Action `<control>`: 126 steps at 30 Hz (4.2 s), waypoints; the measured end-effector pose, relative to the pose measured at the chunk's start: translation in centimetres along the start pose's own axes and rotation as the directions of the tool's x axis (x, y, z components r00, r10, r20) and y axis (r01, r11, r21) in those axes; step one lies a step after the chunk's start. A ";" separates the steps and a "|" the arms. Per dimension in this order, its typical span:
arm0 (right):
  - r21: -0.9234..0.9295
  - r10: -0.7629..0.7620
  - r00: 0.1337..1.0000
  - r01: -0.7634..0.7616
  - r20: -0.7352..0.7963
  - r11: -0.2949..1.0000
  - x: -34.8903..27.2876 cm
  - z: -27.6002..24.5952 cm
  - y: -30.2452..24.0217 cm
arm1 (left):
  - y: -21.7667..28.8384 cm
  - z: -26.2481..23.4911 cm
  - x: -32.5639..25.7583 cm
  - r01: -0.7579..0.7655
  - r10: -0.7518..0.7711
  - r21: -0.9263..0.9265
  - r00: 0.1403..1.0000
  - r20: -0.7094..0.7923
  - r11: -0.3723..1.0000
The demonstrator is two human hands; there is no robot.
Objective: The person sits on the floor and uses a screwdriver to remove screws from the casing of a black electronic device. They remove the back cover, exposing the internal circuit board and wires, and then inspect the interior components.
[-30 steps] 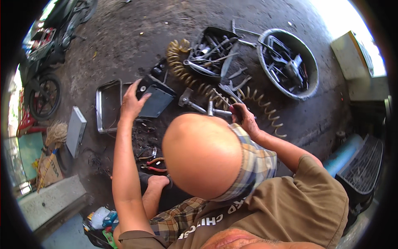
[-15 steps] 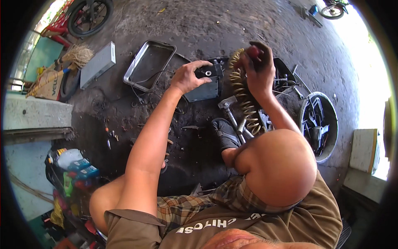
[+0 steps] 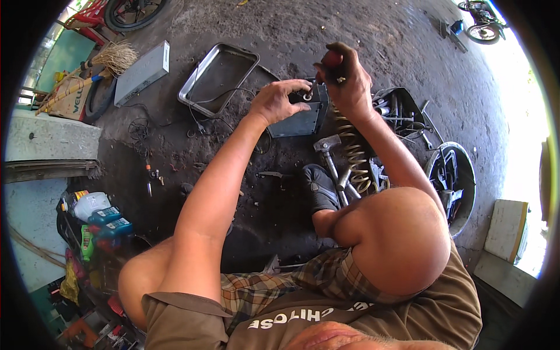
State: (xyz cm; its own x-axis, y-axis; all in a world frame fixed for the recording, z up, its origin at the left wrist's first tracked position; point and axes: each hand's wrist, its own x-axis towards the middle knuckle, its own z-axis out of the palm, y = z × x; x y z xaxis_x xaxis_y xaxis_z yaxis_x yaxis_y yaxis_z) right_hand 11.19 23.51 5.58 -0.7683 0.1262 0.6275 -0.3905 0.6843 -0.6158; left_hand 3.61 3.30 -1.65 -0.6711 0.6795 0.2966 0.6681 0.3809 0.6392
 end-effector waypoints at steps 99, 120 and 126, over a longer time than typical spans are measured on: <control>0.084 0.128 0.852 -0.196 0.507 0.977 3.1 1.3 3.0 | -2.2 -0.2 1.8 0.093 -0.083 -0.452 0.996 0.042 0.887; -0.090 -0.042 0.838 0.108 0.545 0.990 7.9 1.1 -1.6 | -1.0 0.2 1.4 -0.128 0.123 -0.009 0.972 -0.201 0.992; -0.338 0.051 0.748 0.238 0.662 0.911 9.3 0.3 -3.5 | -1.3 0.8 1.5 -0.139 0.123 -0.062 0.970 -0.209 0.988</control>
State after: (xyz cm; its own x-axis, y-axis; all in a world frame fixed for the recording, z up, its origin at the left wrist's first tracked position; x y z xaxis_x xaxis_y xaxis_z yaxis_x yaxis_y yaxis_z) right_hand 5.29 22.02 13.43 -0.9300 -0.3464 0.1226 -0.3668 0.8960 -0.2503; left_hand 2.05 4.29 -2.58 -0.6357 0.5755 0.5146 0.7337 0.2432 0.6344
